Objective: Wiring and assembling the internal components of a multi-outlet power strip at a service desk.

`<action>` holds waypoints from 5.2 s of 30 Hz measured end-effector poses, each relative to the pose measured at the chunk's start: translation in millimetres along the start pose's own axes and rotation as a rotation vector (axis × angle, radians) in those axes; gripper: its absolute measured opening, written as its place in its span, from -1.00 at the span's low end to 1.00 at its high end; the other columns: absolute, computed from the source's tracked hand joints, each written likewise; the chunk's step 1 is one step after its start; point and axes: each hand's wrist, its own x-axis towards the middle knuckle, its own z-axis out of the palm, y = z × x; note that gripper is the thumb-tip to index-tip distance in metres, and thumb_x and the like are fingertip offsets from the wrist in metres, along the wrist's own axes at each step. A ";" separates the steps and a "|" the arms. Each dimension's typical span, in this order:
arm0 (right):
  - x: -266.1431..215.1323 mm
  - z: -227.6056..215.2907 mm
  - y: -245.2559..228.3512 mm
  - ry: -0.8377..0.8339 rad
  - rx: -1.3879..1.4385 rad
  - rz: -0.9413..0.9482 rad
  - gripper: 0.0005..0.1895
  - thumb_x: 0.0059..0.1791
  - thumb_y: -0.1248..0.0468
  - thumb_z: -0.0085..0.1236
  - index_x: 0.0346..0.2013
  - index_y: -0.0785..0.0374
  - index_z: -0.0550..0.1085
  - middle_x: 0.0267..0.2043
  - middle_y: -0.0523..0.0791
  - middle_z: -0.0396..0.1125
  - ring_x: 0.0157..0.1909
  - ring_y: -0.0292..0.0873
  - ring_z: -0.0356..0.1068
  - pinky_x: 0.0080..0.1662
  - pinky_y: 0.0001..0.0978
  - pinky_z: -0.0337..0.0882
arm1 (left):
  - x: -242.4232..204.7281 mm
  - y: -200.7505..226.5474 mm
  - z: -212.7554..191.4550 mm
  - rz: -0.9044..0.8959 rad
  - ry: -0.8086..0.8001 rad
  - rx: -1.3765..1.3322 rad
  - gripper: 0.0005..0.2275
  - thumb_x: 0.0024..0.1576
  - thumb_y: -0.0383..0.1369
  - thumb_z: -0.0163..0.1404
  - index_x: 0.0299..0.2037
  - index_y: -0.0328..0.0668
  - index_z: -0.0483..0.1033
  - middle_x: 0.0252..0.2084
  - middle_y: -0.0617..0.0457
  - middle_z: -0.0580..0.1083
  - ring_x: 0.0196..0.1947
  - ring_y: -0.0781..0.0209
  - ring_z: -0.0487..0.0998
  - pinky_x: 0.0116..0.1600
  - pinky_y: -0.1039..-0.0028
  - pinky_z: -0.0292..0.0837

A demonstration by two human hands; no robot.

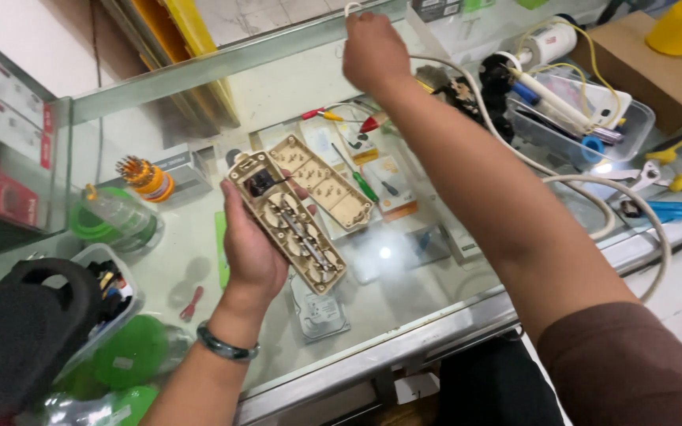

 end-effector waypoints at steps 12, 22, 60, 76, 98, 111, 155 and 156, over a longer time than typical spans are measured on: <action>34.7 20.3 63.1 -0.542 -0.294 0.331 -0.58 0.20 0.08 -0.07 0.09 0.40 0.47 0.18 0.17 0.26 -0.01 0.27 0.41 -0.13 0.02 0.50 | -2.4 6.3 5.5 -0.121 0.074 0.039 -0.39 0.22 0.11 -0.34 0.03 -0.32 0.52 -0.21 -0.19 0.58 -0.29 0.01 0.63 -0.19 0.23 0.61; 28.4 -11.8 66.0 -0.014 -0.181 -0.159 -0.92 0.06 0.43 0.02 -0.33 0.26 0.40 -0.13 0.01 0.31 -0.43 0.22 0.27 -0.54 0.06 0.17 | -1.0 7.0 1.7 -0.174 0.039 0.025 -0.36 0.21 0.18 -0.35 0.01 -0.28 0.53 -0.32 -0.20 0.57 -0.39 0.02 0.57 -0.29 0.33 0.47; -131.2 -118.5 -75.9 -0.644 1.301 0.557 -0.26 0.18 -0.04 -0.27 0.43 0.51 -0.03 0.06 0.14 0.24 0.09 0.11 0.47 0.17 0.10 0.48 | -33.2 -34.2 6.9 -0.349 -0.600 -0.458 -0.29 0.36 0.16 -0.31 0.17 -0.53 0.49 0.09 -0.37 0.51 -0.34 -0.17 0.65 -0.22 0.04 0.66; -152.4 -164.5 -14.3 -0.208 1.372 0.477 -0.51 0.00 0.48 -0.19 0.23 0.19 0.30 -0.24 -0.04 0.28 -0.53 -0.42 0.14 -0.58 -0.72 0.08 | 15.8 35.5 -24.0 -0.191 -0.328 -0.243 -0.30 0.25 0.22 -0.29 0.04 -0.40 0.51 -0.05 -0.09 0.55 -0.29 0.11 0.60 -0.20 0.25 0.62; -190.4 -144.3 -56.8 -0.305 0.912 -0.230 -0.34 0.15 0.02 -0.30 0.41 0.45 0.10 0.33 0.15 0.23 0.40 0.09 0.27 0.22 -0.09 0.46 | -23.0 -18.6 -1.5 -0.539 -0.590 -0.178 -0.14 0.20 0.36 -0.39 0.23 -0.41 0.41 -0.32 -0.28 0.57 -0.33 0.04 0.65 -0.09 0.22 0.60; -200.2 -154.7 -33.9 0.245 0.567 -0.609 -0.70 0.16 0.35 -0.05 -0.30 0.60 0.47 -0.32 0.18 0.43 -0.30 0.15 0.47 -0.20 -0.13 0.44 | -34.9 18.3 18.9 -0.577 -0.514 0.344 -0.25 0.12 0.30 -0.48 -0.08 -0.28 0.49 -0.26 -0.25 0.59 -0.29 -0.04 0.65 -0.13 0.21 0.60; -236.8 -124.7 -53.7 -0.222 0.556 -0.711 -0.51 -0.14 -0.06 0.42 -0.20 0.20 0.43 -0.55 -0.22 0.27 -0.60 -0.18 0.21 -0.44 -0.33 0.25 | -22.7 37.2 24.4 -0.502 -0.374 1.013 -0.32 0.06 0.19 -0.44 0.39 0.17 0.06 0.32 0.01 0.44 0.31 0.22 0.38 0.30 0.41 0.17; -237.2 -125.0 -55.8 -0.222 0.555 -0.709 -0.51 -0.14 -0.06 0.42 -0.20 0.20 0.43 -0.55 -0.22 0.27 -0.60 -0.18 0.21 -0.44 -0.33 0.25 | -23.7 36.3 24.2 -0.503 -0.376 1.012 -0.32 0.06 0.19 -0.44 0.39 0.17 0.06 0.32 0.01 0.44 0.31 0.22 0.38 0.30 0.41 0.17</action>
